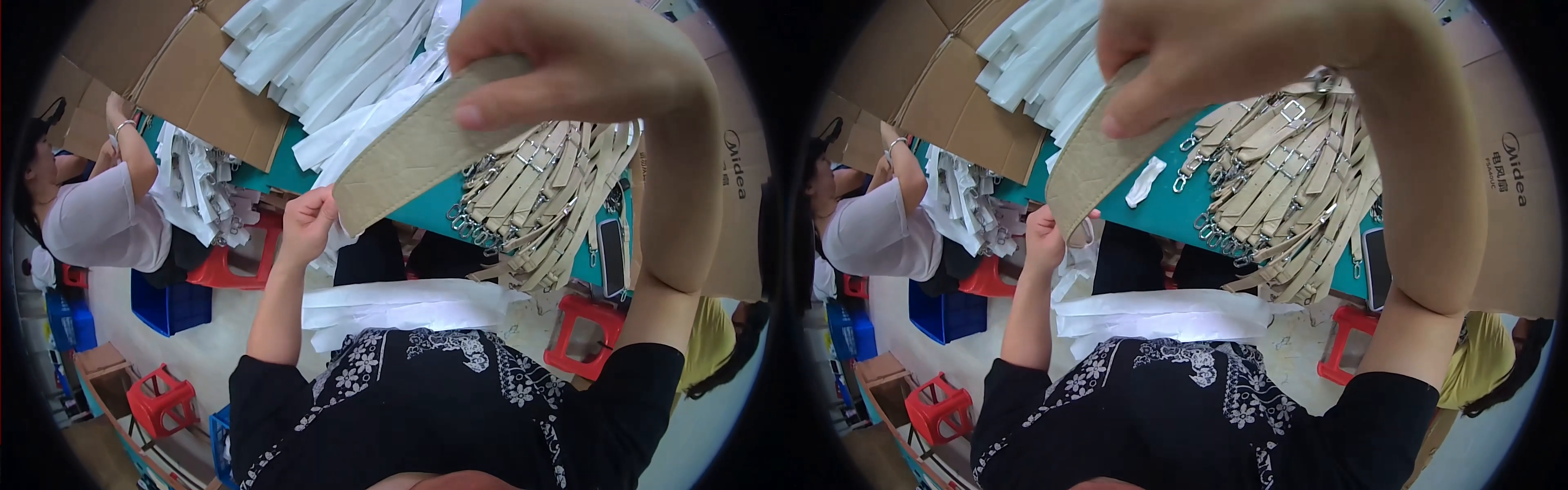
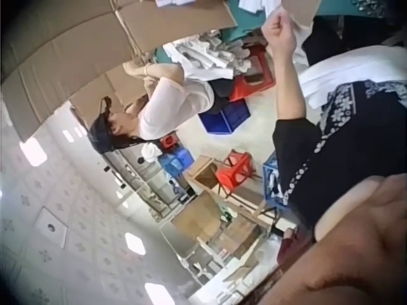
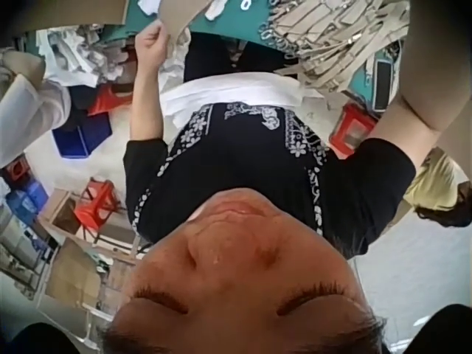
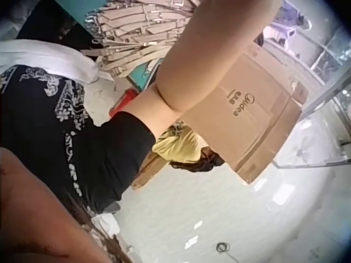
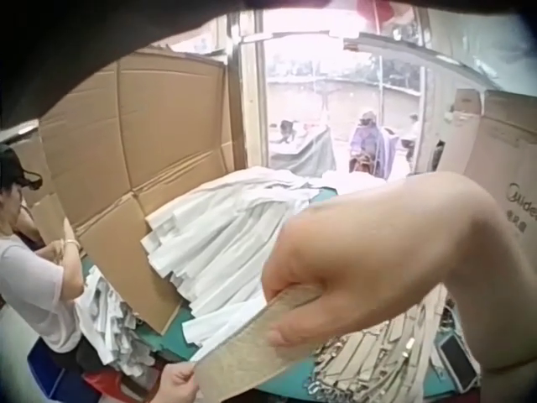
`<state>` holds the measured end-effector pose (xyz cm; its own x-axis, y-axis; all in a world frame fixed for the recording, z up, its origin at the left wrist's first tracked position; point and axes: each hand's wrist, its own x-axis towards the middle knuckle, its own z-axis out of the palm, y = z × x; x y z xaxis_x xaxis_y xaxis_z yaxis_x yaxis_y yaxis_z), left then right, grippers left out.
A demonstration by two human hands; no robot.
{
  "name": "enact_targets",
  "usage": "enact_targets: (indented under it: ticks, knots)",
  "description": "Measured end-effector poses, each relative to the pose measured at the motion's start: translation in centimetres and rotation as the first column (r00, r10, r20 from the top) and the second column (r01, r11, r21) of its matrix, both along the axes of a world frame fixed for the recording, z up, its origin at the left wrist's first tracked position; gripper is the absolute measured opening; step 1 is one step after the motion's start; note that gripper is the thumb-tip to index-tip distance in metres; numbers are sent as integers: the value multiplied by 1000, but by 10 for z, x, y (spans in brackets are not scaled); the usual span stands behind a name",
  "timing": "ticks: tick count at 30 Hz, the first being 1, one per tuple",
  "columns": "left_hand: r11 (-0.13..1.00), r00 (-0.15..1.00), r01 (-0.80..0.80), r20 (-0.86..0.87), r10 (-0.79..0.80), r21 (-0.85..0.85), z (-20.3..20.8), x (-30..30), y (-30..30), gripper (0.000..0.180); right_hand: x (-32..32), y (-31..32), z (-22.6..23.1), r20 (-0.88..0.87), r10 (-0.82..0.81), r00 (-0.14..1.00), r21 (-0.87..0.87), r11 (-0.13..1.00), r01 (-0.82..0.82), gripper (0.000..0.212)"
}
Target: Organizing and assembling belts or clothing straps with buckles at a production workbench.
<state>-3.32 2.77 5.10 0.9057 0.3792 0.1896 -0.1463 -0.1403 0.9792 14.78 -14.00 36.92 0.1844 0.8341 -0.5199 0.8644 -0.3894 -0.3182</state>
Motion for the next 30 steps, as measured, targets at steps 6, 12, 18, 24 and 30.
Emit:
enact_targets:
  ticks: [6, 12, 18, 24, 30]
  knots:
    - [974, 962, -154, 200, 186, -165, 11, 2, 12, 21, -17, 5, 23, 276, -45, 960, -11, 999, 50, 33]
    - [987, 984, -161, 80, 161, -8, 10, 2, 12, 22, -34, 23, 25, 458, 111, 882, -190, 982, -24, 30]
    - [984, 974, -176, 136, 180, -39, 13, 13, -6, 22, -26, 34, -55, 600, 215, 770, 262, 857, -444, 17]
    - [989, 998, -12, 53, 20, -148, -29, 31, 7, 24, -9, 11, -31, 300, 150, 942, 221, 950, -221, 23]
    - [968, 992, 48, 123, -18, -248, -24, 38, -10, 21, -5, 4, -65, 429, 114, 896, 169, 964, -204, 24]
